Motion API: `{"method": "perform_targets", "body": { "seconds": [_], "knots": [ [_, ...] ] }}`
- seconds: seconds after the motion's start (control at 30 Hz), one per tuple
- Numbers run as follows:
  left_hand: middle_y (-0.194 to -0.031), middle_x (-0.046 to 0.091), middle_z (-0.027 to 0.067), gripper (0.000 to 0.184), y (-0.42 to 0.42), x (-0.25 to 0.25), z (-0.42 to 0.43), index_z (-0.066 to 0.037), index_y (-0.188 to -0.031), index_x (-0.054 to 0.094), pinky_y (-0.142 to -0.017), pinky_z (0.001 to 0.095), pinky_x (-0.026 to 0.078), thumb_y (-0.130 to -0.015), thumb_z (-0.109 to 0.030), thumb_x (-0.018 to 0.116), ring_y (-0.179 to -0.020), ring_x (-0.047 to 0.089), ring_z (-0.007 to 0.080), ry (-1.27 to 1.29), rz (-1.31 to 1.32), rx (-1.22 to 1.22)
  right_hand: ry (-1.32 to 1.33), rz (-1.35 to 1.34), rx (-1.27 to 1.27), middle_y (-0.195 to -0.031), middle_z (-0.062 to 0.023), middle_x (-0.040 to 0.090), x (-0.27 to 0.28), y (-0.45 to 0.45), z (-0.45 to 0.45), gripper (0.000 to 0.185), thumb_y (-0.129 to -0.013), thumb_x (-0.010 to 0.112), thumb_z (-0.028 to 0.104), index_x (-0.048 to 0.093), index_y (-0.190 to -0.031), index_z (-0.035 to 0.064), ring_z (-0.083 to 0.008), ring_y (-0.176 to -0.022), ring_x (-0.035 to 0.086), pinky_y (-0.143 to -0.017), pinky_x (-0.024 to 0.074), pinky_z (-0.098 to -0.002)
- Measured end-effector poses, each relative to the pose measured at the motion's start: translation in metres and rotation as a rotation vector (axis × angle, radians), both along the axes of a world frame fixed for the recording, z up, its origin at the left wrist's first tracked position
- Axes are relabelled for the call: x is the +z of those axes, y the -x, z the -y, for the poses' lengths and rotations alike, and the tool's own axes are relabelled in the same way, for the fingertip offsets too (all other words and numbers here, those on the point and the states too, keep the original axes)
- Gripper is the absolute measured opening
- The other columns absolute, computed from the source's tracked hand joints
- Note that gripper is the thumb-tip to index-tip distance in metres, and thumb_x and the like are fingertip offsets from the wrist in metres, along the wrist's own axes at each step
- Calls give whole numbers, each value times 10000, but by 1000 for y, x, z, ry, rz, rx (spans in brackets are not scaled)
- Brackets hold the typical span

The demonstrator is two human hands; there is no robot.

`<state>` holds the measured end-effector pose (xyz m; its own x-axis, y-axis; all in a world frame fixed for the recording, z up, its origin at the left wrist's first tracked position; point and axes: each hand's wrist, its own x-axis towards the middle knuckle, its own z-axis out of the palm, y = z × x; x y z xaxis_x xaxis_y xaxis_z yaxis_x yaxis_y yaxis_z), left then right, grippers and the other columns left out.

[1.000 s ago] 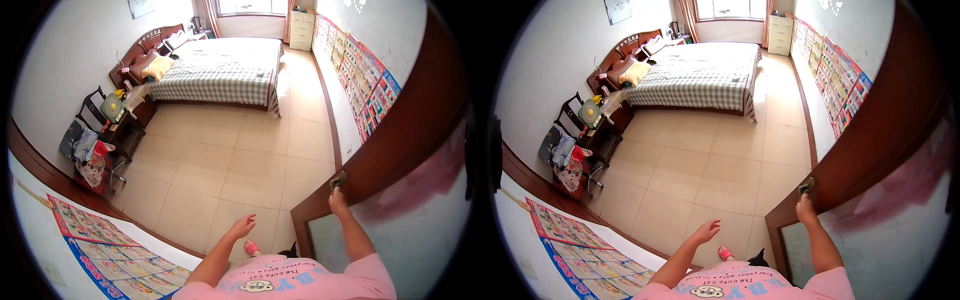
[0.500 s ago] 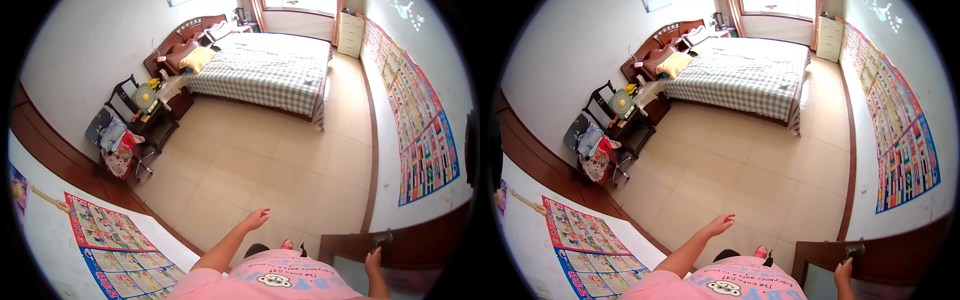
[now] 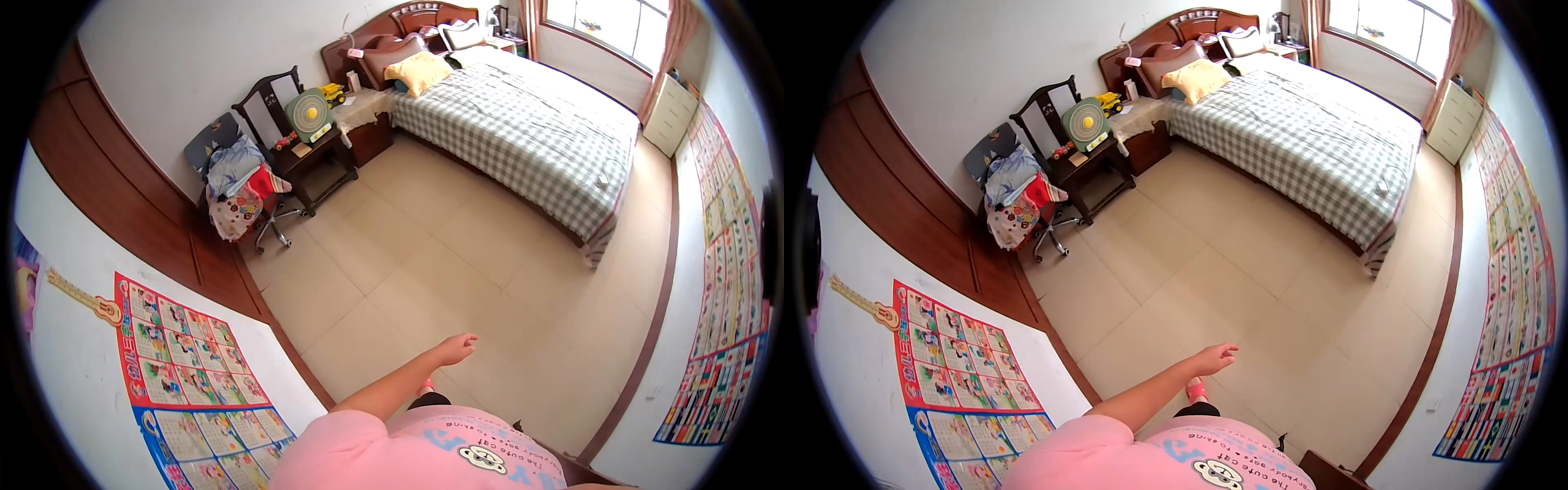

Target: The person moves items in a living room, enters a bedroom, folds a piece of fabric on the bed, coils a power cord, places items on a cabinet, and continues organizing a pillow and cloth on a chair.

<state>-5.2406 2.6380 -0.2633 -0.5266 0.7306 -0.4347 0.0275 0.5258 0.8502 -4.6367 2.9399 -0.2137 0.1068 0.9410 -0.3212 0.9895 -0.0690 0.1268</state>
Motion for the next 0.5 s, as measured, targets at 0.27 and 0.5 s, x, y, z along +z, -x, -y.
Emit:
{"method": "perform_targets", "body": {
  "seconds": [0.27,0.5],
  "knots": [
    [-1139,589,163,415,169,9,106,-50,-1279,459,-899,352,449,-895,-196,517,-1058,563,250,3,-11,98,291,-253,638,-1174,-255,514,-79,409,34,540,-815,513,252,325,-1236,-29,-376,-1081,521,-903,418,-443],
    [-1137,590,159,422,289,-20,191,-54,-1286,460,-899,345,447,-894,-199,523,-1065,558,237,20,69,366,570,-98,971,-1123,-216,554,-136,656,47,398,-840,508,238,435,-1147,-5,-342,-1045,546,-865,440,-424]
  ]
}}
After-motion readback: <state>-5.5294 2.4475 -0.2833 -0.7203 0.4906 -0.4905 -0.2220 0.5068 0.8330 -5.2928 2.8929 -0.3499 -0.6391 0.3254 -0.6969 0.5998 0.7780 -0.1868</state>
